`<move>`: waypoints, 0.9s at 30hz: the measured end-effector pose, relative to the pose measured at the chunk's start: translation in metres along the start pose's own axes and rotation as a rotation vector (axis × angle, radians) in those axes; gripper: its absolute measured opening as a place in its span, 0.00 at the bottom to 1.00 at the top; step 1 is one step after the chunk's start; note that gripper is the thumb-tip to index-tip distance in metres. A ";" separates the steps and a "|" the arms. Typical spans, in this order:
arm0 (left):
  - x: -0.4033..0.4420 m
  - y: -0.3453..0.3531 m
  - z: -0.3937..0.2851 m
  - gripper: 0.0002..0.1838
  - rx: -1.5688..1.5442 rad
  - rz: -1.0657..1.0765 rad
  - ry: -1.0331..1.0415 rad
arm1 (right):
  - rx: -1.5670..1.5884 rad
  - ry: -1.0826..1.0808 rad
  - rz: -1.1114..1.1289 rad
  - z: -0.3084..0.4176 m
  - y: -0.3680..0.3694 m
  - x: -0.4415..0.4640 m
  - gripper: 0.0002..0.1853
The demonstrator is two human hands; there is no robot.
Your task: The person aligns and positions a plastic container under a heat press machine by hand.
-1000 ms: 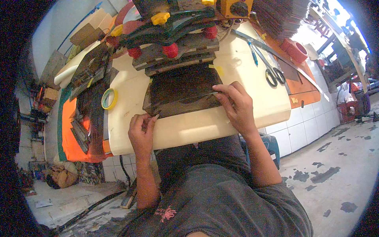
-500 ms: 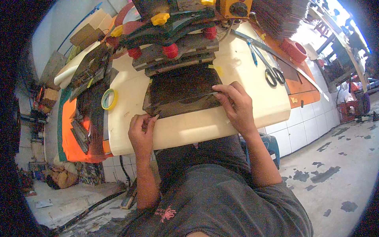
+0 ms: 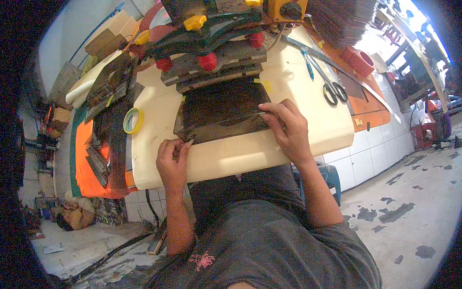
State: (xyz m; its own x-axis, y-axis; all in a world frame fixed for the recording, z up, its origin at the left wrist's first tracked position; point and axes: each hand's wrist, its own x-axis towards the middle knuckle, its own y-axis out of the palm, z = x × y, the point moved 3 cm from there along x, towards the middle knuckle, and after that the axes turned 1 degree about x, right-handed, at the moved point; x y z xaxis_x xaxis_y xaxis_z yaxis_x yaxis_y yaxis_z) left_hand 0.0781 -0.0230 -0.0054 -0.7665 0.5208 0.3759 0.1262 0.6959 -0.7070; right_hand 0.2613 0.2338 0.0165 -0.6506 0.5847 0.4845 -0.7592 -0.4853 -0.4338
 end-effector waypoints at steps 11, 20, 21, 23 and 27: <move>0.000 0.001 0.004 0.11 0.016 -0.008 0.018 | 0.000 0.005 0.000 -0.001 0.000 -0.001 0.11; 0.000 0.000 0.001 0.11 0.030 -0.011 0.032 | 0.006 -0.008 -0.001 0.002 0.000 0.000 0.11; 0.000 0.000 -0.001 0.12 0.017 -0.004 0.012 | 0.006 -0.008 -0.001 0.002 0.000 0.000 0.11; 0.000 0.000 -0.001 0.12 0.004 0.003 -0.008 | 0.000 -0.007 -0.003 0.002 0.000 0.000 0.11; 0.000 0.002 0.001 0.11 0.001 -0.033 0.027 | 0.001 -0.007 -0.003 0.001 0.000 0.000 0.12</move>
State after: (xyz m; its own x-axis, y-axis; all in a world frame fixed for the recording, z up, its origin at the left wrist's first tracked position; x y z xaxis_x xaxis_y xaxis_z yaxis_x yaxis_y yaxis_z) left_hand 0.0777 -0.0220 -0.0079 -0.7531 0.5107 0.4148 0.1005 0.7123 -0.6946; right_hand 0.2610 0.2332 0.0175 -0.6481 0.5817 0.4915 -0.7614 -0.4841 -0.4311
